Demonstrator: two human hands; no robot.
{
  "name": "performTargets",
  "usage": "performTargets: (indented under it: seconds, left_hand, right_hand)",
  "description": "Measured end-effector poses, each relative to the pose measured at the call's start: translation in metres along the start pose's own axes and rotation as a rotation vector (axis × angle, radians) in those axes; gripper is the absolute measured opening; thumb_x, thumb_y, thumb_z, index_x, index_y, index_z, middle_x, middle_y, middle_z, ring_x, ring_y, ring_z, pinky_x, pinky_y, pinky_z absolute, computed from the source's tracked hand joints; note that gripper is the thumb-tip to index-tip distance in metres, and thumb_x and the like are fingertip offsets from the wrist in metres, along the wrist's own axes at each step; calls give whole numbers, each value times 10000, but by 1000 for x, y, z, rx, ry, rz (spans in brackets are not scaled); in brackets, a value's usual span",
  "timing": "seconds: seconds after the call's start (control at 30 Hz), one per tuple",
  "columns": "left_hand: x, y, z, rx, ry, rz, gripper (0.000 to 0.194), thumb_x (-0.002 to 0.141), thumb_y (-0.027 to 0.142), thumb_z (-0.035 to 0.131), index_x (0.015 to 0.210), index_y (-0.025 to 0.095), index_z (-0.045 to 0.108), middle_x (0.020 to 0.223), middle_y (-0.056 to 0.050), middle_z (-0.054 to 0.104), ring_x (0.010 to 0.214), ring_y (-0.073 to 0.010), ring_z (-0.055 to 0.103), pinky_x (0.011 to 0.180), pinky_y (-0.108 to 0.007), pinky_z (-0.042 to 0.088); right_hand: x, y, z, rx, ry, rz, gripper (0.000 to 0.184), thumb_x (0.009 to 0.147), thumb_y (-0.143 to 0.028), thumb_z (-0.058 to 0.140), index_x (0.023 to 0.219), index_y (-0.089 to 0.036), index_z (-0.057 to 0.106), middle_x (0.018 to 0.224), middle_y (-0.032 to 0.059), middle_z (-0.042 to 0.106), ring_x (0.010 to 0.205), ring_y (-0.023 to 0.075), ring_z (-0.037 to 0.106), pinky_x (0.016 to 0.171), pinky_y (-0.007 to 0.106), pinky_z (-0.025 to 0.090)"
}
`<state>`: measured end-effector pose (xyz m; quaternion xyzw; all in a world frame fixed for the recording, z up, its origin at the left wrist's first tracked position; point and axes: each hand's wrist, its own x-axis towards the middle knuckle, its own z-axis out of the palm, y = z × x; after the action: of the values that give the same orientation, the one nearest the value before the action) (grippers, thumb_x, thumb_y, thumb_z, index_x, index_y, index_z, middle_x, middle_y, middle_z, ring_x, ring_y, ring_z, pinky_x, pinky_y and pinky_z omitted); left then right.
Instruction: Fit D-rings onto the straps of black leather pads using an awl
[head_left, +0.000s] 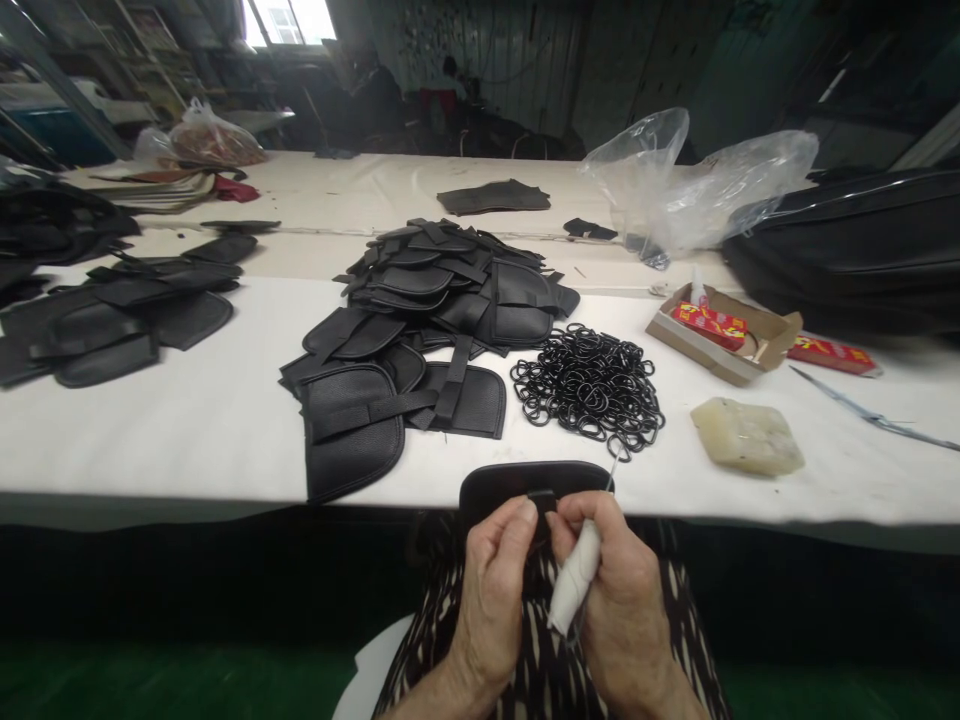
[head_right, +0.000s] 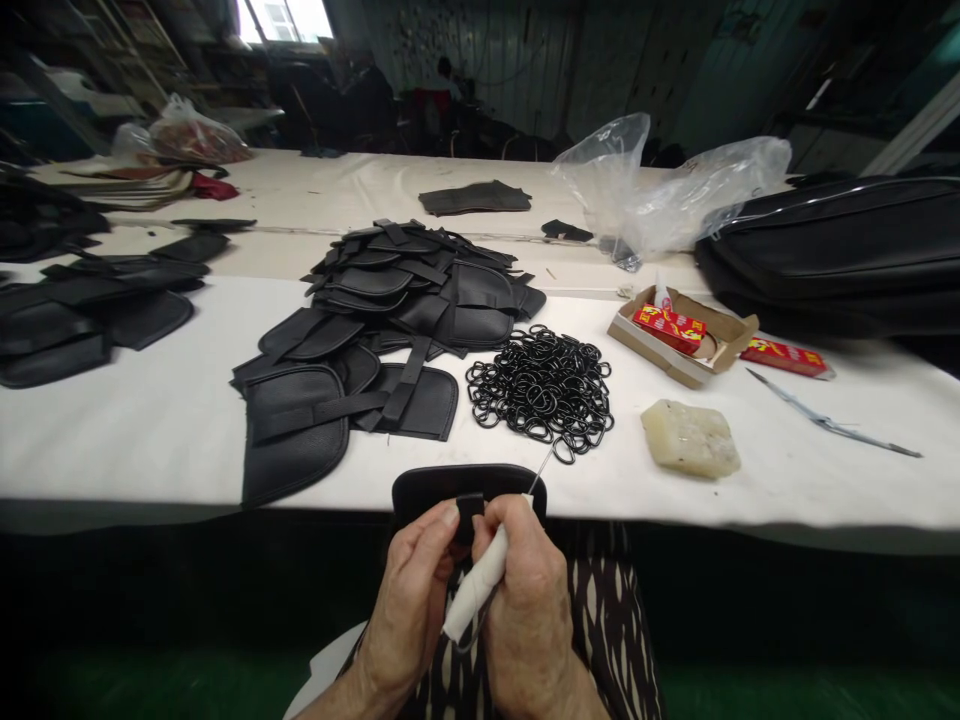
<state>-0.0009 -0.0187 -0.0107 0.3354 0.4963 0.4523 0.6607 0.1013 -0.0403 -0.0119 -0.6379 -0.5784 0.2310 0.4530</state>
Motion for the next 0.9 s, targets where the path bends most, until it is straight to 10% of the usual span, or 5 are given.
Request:
performTargets:
  seconds: [0.9]
  left_hand:
    - [8,-5,0,-44,-47,-74,289,821,400,589,674,158,534,640,40,461,611,-89,418,575,-206,359]
  right_hand:
    - [0,2,2,45,-31,14,47,886,-200,489,851,-201,521,663,-33,554,529,100,505,479,191,420]
